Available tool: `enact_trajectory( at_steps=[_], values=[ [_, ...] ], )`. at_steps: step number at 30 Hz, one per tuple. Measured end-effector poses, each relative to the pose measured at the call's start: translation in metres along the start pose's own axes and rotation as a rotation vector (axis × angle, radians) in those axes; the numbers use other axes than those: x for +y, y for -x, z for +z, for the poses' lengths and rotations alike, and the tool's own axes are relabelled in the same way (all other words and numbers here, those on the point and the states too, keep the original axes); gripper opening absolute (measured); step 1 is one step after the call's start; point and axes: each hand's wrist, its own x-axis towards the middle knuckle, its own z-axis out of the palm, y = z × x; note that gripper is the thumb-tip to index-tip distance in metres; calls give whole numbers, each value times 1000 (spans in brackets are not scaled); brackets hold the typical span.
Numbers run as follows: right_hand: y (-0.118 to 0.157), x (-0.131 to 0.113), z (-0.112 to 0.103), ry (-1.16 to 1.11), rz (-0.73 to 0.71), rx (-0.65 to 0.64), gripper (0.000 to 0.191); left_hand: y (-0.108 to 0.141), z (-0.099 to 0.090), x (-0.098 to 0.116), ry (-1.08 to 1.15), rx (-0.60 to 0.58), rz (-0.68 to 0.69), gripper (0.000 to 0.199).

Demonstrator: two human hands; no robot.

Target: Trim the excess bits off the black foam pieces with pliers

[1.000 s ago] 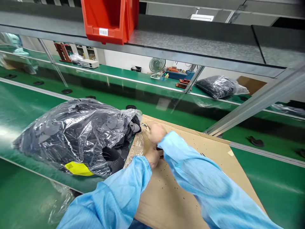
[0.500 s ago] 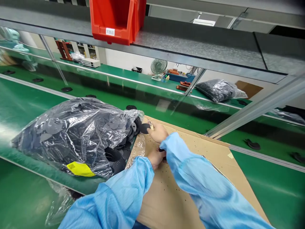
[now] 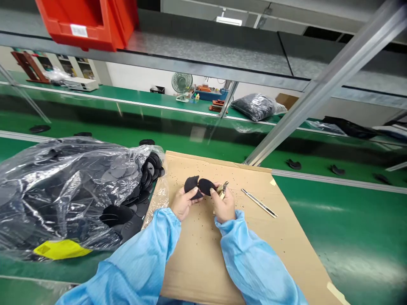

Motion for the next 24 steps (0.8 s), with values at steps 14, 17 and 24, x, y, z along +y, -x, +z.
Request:
enact_trajectory(
  at_steps=[14,17,24],
  values=[
    [12,-9,-6,170,-57,-130,18,9,1,-4,-151,-64,87,41],
    [12,-9,-6,184,-46,-140,20,10,2,-5,-162,-85,126,39],
    [10,-13,-9,224,-27,-217,27,11,0,-5,-217,-64,143,37]
  ],
)
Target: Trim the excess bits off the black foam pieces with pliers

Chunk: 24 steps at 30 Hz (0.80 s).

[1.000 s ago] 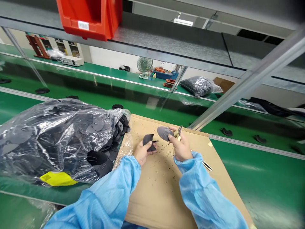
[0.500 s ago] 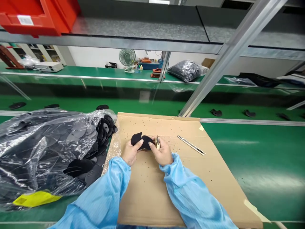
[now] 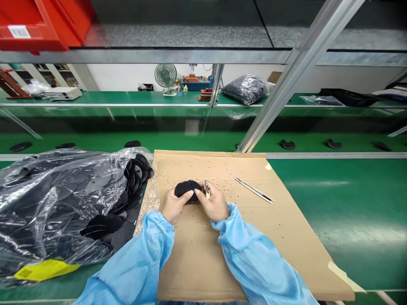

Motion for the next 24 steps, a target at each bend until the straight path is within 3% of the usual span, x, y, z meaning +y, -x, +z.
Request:
enact_trajectory(
  at_steps=[4,6,14,24],
  values=[
    [-1,1,-2,-68,58,-163,35,3,0,4,33,-15,-41,37],
    [-1,1,-3,-117,83,-182,39,4,0,6,53,-41,-73,36],
    [1,-3,-1,-316,144,-157,38,4,-3,10,57,-130,-120,31],
    [4,0,7,-208,173,-49,37,4,3,7,-10,-36,-64,35]
  ],
)
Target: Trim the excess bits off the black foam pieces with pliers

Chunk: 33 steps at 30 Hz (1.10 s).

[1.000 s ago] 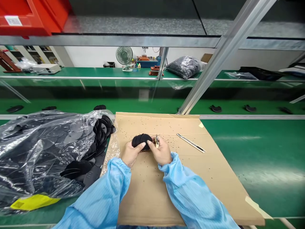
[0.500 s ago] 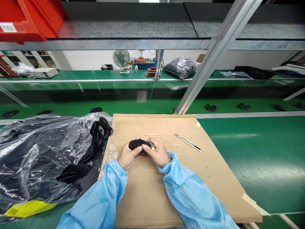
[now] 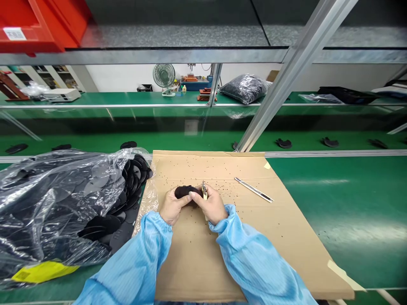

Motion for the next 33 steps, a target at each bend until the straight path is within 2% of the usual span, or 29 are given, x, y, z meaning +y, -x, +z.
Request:
enact_trajectory(
  at_steps=[3,8,11,14,17,19,25,28,33],
  values=[
    [-1,1,-1,-37,27,-5,40,0,0,-1,-11,-15,7,35],
    [-1,0,-2,-22,-32,52,40,2,1,-4,-4,-39,35,34],
    [-1,0,0,-27,-19,66,39,2,2,-4,-1,4,46,41],
    [0,0,4,-42,-35,52,36,0,0,-2,41,68,-45,54],
    [3,0,7,-56,-170,-21,32,-3,-5,1,77,83,-169,60],
    [5,0,8,-66,-254,-58,29,-4,-8,3,122,65,-190,62],
    [7,-1,9,118,-449,16,15,-2,-6,5,181,7,-261,56],
    [6,-2,8,172,-566,20,14,0,-4,6,181,4,-263,57],
    [5,-4,5,272,-673,17,16,1,-3,6,165,3,-249,63]
  ],
)
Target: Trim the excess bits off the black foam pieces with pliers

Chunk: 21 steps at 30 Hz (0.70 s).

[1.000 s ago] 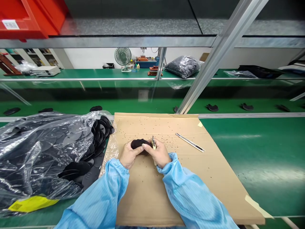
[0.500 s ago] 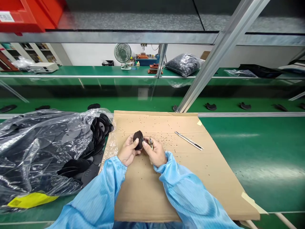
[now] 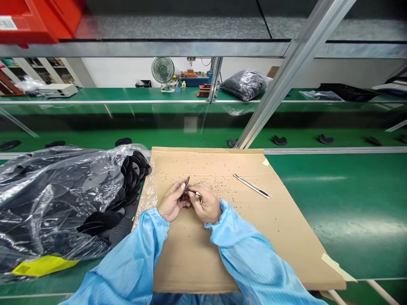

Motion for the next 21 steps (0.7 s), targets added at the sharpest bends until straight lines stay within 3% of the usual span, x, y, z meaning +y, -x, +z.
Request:
enact_trajectory(
  at_steps=[5,9,11,15,18,21],
  values=[
    [-3,-2,-4,129,-101,-54,20,0,0,-2,-10,-22,19,63],
    [-1,-1,-1,104,-83,-31,18,-1,1,-1,-24,45,40,67],
    [1,3,2,28,-5,35,15,-3,4,2,15,120,82,67],
    [5,22,5,-95,320,255,14,-16,10,19,63,343,252,53],
    [5,35,5,-148,463,354,21,-36,10,49,-215,442,432,41],
    [5,38,5,-167,458,341,21,-63,6,97,-872,549,694,32]
  ],
)
